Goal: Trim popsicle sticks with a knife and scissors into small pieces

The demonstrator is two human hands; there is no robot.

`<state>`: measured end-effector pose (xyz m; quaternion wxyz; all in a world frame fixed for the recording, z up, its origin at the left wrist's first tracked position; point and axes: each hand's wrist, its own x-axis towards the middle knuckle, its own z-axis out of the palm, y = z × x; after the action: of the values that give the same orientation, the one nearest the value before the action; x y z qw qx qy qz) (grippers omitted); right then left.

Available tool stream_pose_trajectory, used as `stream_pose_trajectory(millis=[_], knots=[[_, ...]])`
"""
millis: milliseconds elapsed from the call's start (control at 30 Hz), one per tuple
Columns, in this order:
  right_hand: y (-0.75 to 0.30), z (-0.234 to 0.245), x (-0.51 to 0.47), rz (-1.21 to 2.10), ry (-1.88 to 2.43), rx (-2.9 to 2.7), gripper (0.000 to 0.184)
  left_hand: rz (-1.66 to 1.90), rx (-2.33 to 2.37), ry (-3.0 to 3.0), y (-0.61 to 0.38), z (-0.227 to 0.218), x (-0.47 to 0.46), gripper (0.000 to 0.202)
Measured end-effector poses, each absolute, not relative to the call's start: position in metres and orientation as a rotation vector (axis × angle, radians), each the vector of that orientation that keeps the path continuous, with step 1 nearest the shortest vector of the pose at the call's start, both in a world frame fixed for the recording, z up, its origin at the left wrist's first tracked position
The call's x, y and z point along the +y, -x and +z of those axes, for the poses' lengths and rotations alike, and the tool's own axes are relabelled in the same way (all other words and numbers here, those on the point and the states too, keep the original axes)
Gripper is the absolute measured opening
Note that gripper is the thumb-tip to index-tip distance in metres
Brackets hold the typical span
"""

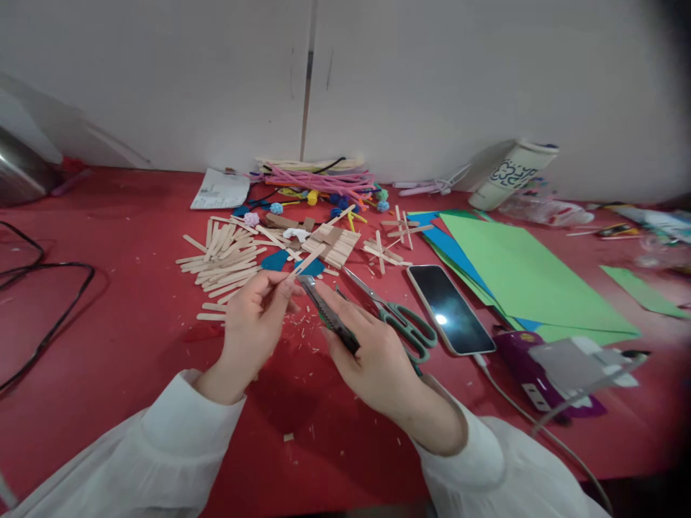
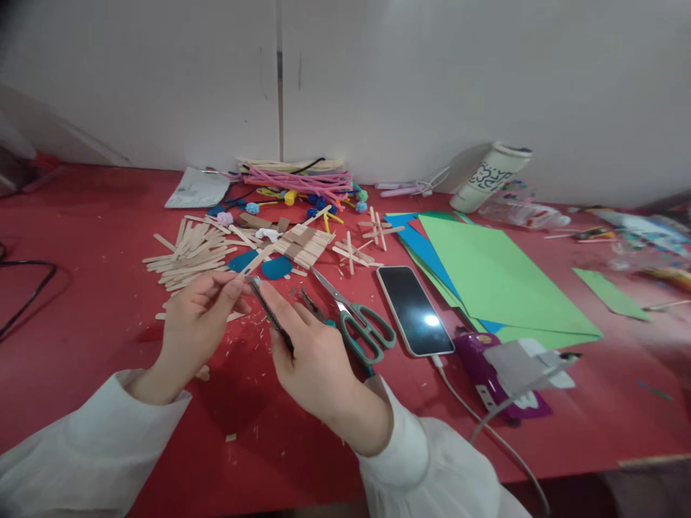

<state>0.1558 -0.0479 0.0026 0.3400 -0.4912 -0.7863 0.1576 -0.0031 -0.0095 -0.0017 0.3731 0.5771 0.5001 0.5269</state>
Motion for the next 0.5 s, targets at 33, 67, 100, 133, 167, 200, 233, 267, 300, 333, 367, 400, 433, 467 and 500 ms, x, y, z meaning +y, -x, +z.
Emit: stream_pose_trajectory(millis=[33,67,100,133,167,200,233,267,300,333,367,400,433,467,500], knots=[[-0.1559,0.0028,-0.0478,0.414,1.277,-2.043,0.05,1.35,1.278,-1.481,0.0034,-0.002,-0.0092,0.016],[-0.156,0.003,-0.0478,0.417,1.275,-2.041,0.051,1.349,1.271,-1.48,0.0037,-0.0026,-0.009,0.016],[-0.156,0.0032,-0.0477,0.419,1.272,-2.042,0.051,1.348,1.265,-1.478,0.0039,-0.0034,-0.0088,0.016],[-0.1561,0.0033,-0.0477,0.42,1.266,-2.046,0.051,1.346,1.262,-1.476,0.004,-0.0043,-0.0087,0.016],[-0.1562,0.0032,-0.0476,0.42,1.259,-2.052,0.05,1.343,1.263,-1.475,0.004,-0.005,-0.0087,0.016],[-0.1563,0.003,-0.0476,0.419,1.258,-2.056,0.05,1.336,1.268,-1.477,0.004,-0.0056,-0.0089,0.017],[-0.1566,0.0026,-0.0475,0.418,1.263,-2.055,0.05,1.33,1.274,-1.481,0.0039,-0.006,-0.0091,0.017],[-0.1568,0.0022,-0.0475,0.413,1.272,-2.051,0.05,1.324,1.281,-1.482,0.0037,-0.006,-0.0095,0.018],[-0.1571,0.0019,-0.0474,0.405,1.283,-2.042,0.05,1.317,1.288,-1.478,0.0036,-0.0056,-0.0099,0.018],[-0.1573,0.0016,-0.0474,0.396,1.291,-2.034,0.051,1.312,1.292,-1.471,0.0034,-0.0051,-0.0102,0.019],[-0.1574,0.0015,-0.0475,0.388,1.295,-2.03,0.051,1.309,1.294,-1.462,0.0032,-0.0044,-0.0104,0.02],[-0.1574,0.0016,-0.0475,0.381,1.294,-2.031,0.051,1.306,1.296,-1.453,0.0032,-0.0037,-0.0106,0.02],[-0.1572,0.0018,-0.0475,0.376,1.288,-2.036,0.051,1.304,1.296,-1.449,0.0032,-0.0031,-0.0106,0.02],[-0.1569,0.0021,-0.0475,0.374,1.284,-2.043,0.05,1.305,1.295,-1.452,0.0033,-0.0027,-0.0105,0.02],[-0.1566,0.0024,-0.0475,0.372,1.282,-2.05,0.05,1.308,1.293,-1.462,0.0034,-0.0026,-0.0104,0.02]])
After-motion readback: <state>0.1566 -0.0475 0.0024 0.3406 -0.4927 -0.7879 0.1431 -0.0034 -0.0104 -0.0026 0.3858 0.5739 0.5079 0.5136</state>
